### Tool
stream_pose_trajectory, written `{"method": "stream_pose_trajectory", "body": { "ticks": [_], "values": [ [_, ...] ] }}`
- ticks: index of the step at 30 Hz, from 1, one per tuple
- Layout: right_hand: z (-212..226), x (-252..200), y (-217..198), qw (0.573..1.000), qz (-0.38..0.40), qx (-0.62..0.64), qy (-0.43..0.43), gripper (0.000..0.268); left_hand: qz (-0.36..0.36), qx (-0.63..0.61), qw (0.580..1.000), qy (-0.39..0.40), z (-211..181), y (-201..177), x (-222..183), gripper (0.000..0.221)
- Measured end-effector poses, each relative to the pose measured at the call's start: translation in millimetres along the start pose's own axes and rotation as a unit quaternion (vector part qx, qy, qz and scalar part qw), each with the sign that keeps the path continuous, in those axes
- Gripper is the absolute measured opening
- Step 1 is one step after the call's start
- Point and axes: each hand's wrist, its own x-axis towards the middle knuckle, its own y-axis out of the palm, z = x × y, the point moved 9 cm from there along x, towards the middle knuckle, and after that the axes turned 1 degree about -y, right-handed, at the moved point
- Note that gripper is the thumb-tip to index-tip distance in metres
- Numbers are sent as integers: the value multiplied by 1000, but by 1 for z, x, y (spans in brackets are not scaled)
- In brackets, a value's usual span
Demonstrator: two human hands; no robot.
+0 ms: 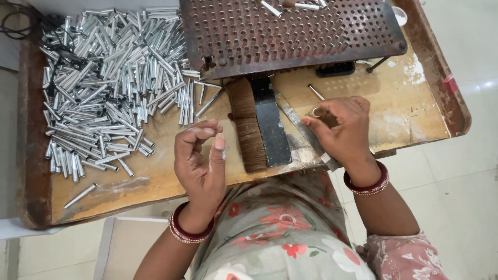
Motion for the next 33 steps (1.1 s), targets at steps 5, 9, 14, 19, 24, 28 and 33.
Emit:
{"method": "stream_pose_trajectory", "body": {
  "ticks": [5, 9, 14, 19, 24, 28, 33],
  "values": [
    [-1, 0, -2, 1000, 0, 7, 2, 30, -4, -5, 1000, -7, 3, 0, 2, 17],
    [0, -3, 1, 1000, 9, 3, 13, 30, -2, -12, 1000, -14, 4, -1, -4, 18],
    [0, 7, 1, 998, 37, 28, 33, 32, 3, -16, 1000, -25, 3, 0, -6, 18],
    [10, 22, -14, 998, 46, 47, -10, 32, 14, -7, 1000, -19, 3, 0, -5, 17],
    [10, 30, -17, 997, 64, 47, -2, 16, 21, 9, 1000, -6, -1, 0, -4, 16],
    [18, 25, -20, 998, 50, 34, -20, 13, 12, 5, 1000, -1, -6, 2, -4, 14],
    [5, -18, -33, 952, -142, 261, 74, 24, 46, 119, 989, 77, -36, 32, -7, 17]
  ]
}}
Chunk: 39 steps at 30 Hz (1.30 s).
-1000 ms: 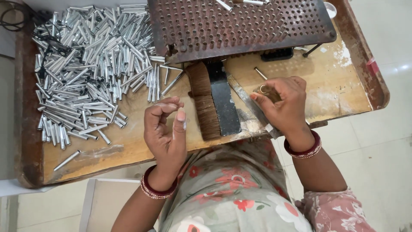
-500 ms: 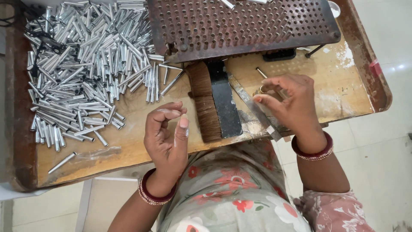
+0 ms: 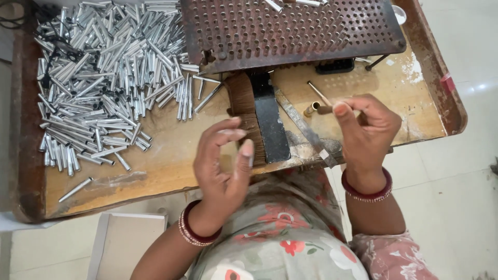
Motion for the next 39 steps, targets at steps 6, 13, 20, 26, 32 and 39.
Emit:
{"method": "stream_pose_trajectory", "body": {
  "ticks": [6, 13, 20, 26, 32, 39],
  "values": [
    [-3, -48, 7, 955, -70, 275, 85, 25, 101, -5, 995, -27, -26, 51, 6, 30],
    [5, -52, 13, 957, -51, 277, 65, 23, 159, -36, 987, 4, -24, 81, -5, 21],
    [29, -39, 26, 946, 60, 308, 75, 35, 149, -48, 987, 20, -30, 79, -10, 10],
    [30, -55, 20, 981, 92, 166, -27, 28, 147, -63, 987, 0, -36, 73, -13, 10],
    [47, -62, 35, 993, 27, 29, -113, 11, 112, -76, 990, -39, -22, 61, -22, 12],
    [30, -58, 12, 984, -77, 64, -148, 31, 139, 393, 907, 50, 26, 5, 45, 12]
  ]
}}
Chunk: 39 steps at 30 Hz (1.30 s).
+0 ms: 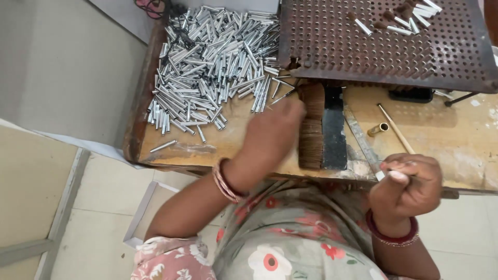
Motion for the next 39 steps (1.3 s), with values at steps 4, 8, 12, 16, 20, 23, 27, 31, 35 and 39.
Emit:
{"method": "stream_pose_trajectory", "body": {
  "ticks": [4, 8, 12, 16, 20, 23, 27, 31, 35, 39],
  "values": [
    [-6, 1, -20, 1000, -25, 3, 17, 36, 31, 163, 985, -58, 84, -14, 26, 12],
    [-5, -1, -21, 1000, -10, -7, 12, 35, -8, 220, 975, -24, 95, -10, 26, 9],
    [6, 3, -16, 999, 5, -26, 18, 32, -56, 258, 964, 11, 87, -13, 18, 16],
    [8, 0, -5, 999, 14, -31, 40, 30, -37, 162, 986, -1, 30, -35, 12, 17],
    [9, -3, 18, 993, 29, 59, 94, 27, 62, -382, 922, -16, -40, -15, -19, 31],
    [5, -2, 20, 983, 33, 121, 135, 24, 171, -625, 758, -73, -64, 37, -51, 19],
    [4, -1, 20, 975, 66, 123, 170, 22, 184, -576, 795, -50, -74, 38, -54, 13],
    [12, -4, 15, 972, 75, 132, 179, 25, 56, -427, 902, 38, -79, 4, -49, 17],
    [6, -15, 16, 932, 80, 240, 258, 25, -31, -426, 904, 23, -71, -7, -51, 19],
    [8, -18, 16, 929, 90, 241, 268, 22, -27, -435, 900, 26, -71, -6, -53, 18]
  ]
}}
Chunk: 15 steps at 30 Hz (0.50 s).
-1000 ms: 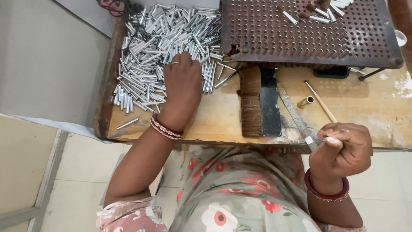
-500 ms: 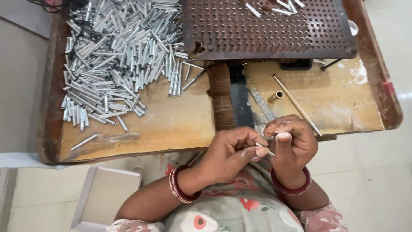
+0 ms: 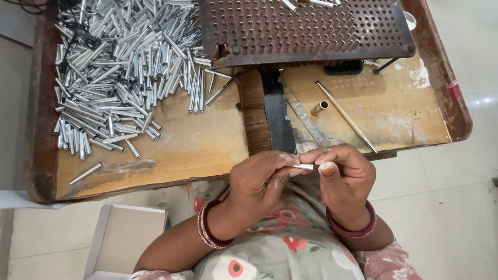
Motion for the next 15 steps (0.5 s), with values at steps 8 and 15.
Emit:
{"method": "stream_pose_trajectory", "body": {
  "ticks": [8, 15],
  "values": [
    [13, 2, 6, 996, 22, -82, -30, 18, 2, -44, 999, -22, 4, -1, -2, 16],
    [39, 1, 11, 960, 26, -260, -104, 10, 10, -74, 996, -46, 5, 1, -9, 14]
  ]
}}
